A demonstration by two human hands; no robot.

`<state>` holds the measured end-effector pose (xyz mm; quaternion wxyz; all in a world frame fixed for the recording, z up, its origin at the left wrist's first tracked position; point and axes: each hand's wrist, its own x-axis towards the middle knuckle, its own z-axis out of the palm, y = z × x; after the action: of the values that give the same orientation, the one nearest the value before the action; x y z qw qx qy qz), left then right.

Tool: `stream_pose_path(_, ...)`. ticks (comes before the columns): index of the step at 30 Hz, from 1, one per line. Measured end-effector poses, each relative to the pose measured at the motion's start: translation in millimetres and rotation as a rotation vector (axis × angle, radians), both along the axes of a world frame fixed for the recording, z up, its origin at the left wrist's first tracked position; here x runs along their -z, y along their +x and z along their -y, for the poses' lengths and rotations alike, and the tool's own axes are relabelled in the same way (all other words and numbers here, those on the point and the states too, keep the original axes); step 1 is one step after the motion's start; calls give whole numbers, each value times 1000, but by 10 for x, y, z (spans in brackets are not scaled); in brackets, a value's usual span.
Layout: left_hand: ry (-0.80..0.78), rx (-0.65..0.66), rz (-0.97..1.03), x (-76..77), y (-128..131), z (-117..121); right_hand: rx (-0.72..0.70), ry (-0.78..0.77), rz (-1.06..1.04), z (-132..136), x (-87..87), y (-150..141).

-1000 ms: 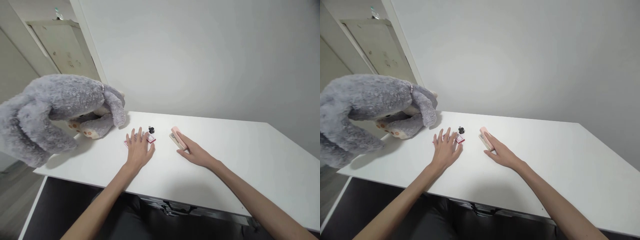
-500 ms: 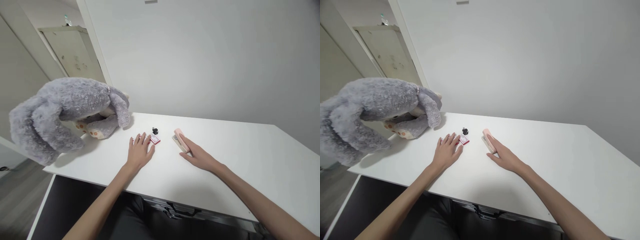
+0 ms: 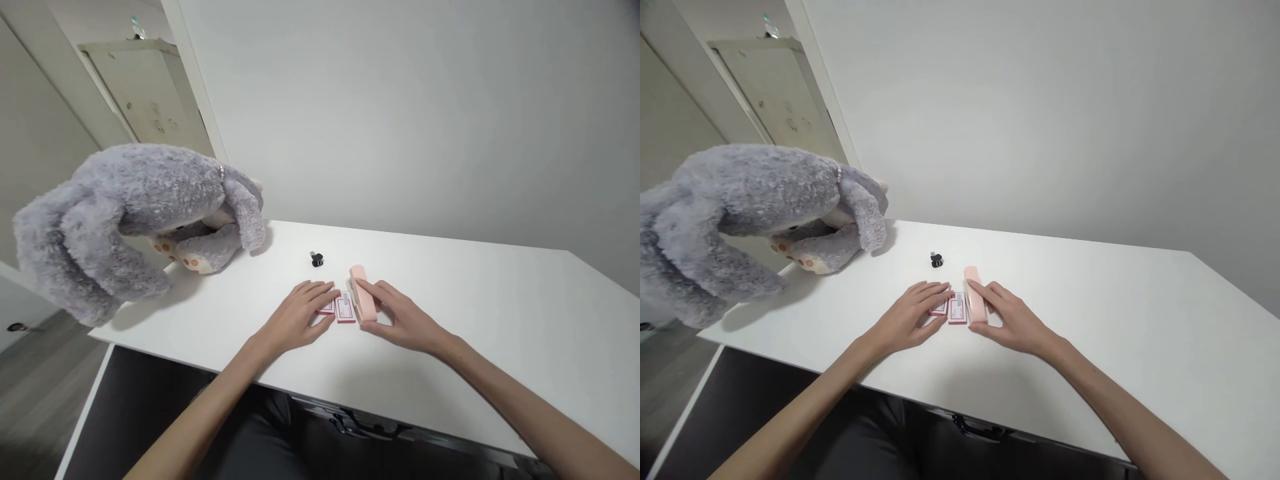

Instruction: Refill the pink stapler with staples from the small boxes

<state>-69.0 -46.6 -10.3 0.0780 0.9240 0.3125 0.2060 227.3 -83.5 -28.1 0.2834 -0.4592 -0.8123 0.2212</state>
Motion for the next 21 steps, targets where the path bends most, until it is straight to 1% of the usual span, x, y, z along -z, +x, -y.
stream_pose_path(2,-20,44,58,0,-10,12,-27,1,-28,14,-9,-14)
stream_pose_path(5,-47,60,115,2,-26,27,-17,-25,-86,28,-19,-17)
stream_pose_path(9,-16,45,115,-16,-20,29,35,-81,-215,28,-17,-11)
stream_pose_path(12,-19,-2,128,-27,0,15,109,-135,-338,12,-17,-18)
stream_pose_path(17,-188,-66,160,3,-6,-21,271,-238,-510,-65,-26,8)
stream_pose_path(19,-244,-65,178,30,-32,-40,306,-254,-559,-113,-14,44)
stream_pose_path(21,-267,-56,201,56,-61,-61,319,-273,-589,-160,10,84)
